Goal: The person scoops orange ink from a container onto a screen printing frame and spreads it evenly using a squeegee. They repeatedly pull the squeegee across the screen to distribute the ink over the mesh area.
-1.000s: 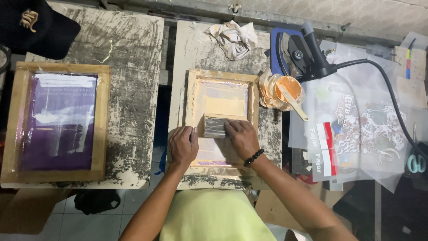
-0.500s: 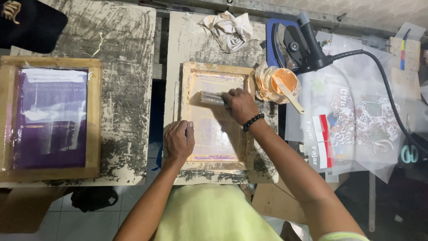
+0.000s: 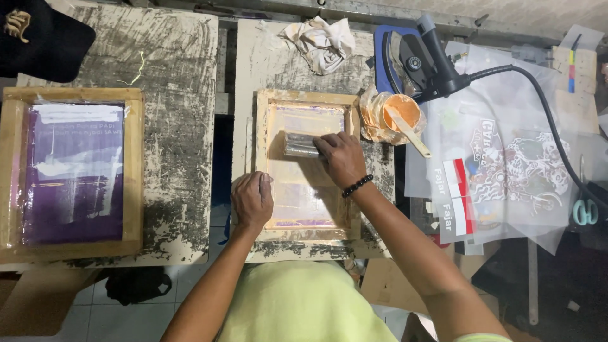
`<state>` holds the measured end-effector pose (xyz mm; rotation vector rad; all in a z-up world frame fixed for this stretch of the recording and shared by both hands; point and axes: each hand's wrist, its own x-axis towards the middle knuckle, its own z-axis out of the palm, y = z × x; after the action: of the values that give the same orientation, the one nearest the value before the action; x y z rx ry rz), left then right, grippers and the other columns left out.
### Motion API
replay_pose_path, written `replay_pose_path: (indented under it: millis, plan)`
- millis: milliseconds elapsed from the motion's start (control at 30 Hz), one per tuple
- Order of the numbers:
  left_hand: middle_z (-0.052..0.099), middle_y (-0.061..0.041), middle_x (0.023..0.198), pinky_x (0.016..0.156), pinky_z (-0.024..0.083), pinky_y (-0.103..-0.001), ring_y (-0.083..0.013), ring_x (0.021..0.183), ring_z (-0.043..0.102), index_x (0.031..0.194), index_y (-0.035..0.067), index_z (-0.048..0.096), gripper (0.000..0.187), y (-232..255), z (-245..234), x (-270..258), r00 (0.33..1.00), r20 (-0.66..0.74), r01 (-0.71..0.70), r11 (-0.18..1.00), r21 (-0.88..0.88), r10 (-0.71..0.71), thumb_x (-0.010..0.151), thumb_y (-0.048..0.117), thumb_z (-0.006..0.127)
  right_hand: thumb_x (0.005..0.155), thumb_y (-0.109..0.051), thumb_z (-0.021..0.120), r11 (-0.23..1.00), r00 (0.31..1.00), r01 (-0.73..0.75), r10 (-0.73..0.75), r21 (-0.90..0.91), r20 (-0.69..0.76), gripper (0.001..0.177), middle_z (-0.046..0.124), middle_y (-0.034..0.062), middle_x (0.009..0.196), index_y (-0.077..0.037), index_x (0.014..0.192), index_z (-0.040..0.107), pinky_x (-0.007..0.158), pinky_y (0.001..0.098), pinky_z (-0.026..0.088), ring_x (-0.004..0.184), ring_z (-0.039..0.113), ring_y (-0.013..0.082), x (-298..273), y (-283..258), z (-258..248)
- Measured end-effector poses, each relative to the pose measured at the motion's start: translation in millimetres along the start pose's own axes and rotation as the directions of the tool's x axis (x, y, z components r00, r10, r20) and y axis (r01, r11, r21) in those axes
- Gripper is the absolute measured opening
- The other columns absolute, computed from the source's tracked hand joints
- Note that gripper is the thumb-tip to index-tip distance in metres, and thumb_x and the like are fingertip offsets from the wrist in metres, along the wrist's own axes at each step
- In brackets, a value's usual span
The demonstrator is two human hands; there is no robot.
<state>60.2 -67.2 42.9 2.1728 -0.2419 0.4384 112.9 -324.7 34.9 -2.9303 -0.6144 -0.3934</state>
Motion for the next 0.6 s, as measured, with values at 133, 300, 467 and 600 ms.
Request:
replay_pose_path:
  millis: [133, 300, 467, 600]
  plan:
    - [0.055, -0.011, 0.063, 0.062, 0.051, -0.045, -0.0394, 0.066, 0.063, 0.078, 0.015, 0.062, 0.042, -0.6, 1.1, -0.4, 1.000, -0.006, -0.008, 1.000, 0.026, 0.008, 0.110, 0.031, 0.040, 0.087, -0.016, 0.072, 0.993, 0.982, 0.057, -0.074, -0.099, -0.173, 0.026, 0.070, 0.0056, 0.100, -0.017, 0.113, 0.074, 0.080, 0.0383, 0.054, 0.088, 0.067, 0.0272, -11.0, -17.4, 14.3]
    - [0.053, -0.012, 0.062, 0.060, 0.050, -0.046, -0.0400, 0.065, 0.062, 0.075, 0.013, 0.059, 0.045, 1.3, -0.3, 0.8, 1.000, -0.011, 0.006, 0.999, 0.032, -0.005, 0.110, 0.032, 0.039, 0.084, -0.016, 0.072, 0.998, 0.998, 0.058, -0.057, 0.030, -0.040, 0.021, 0.071, 0.0045, 0.095, -0.018, 0.105, 0.074, 0.078, 0.0403, 0.056, 0.086, 0.069, 0.0277, -44.1, -25.0, -9.3]
    - [0.055, -0.011, 0.064, 0.061, 0.051, -0.045, -0.0394, 0.066, 0.063, 0.077, 0.014, 0.061, 0.041, -6.0, 2.9, -2.3, 0.999, -0.002, -0.035, 0.999, 0.033, 0.035, 0.110, 0.030, 0.040, 0.076, -0.014, 0.076, 1.000, 0.999, -0.020, 0.021, -0.012, 0.035, 0.015, 0.069, 0.0011, 0.082, -0.019, 0.089, 0.070, 0.069, 0.0412, 0.053, 0.079, 0.069, 0.0288, 5.4, 23.1, 9.2]
    - [0.055, -0.012, 0.063, 0.060, 0.050, -0.049, -0.0419, 0.066, 0.062, 0.077, 0.014, 0.060, 0.044, -5.8, 5.5, -5.1, 0.999, -0.011, -0.034, 0.999, 0.041, 0.034, 0.111, 0.032, 0.039, 0.074, -0.021, 0.079, 0.997, 0.997, -0.066, 0.068, -0.044, 0.031, 0.020, 0.066, 0.0014, 0.079, -0.021, 0.090, 0.066, 0.068, 0.0440, 0.054, 0.077, 0.069, 0.0301, 33.3, 56.2, 51.1]
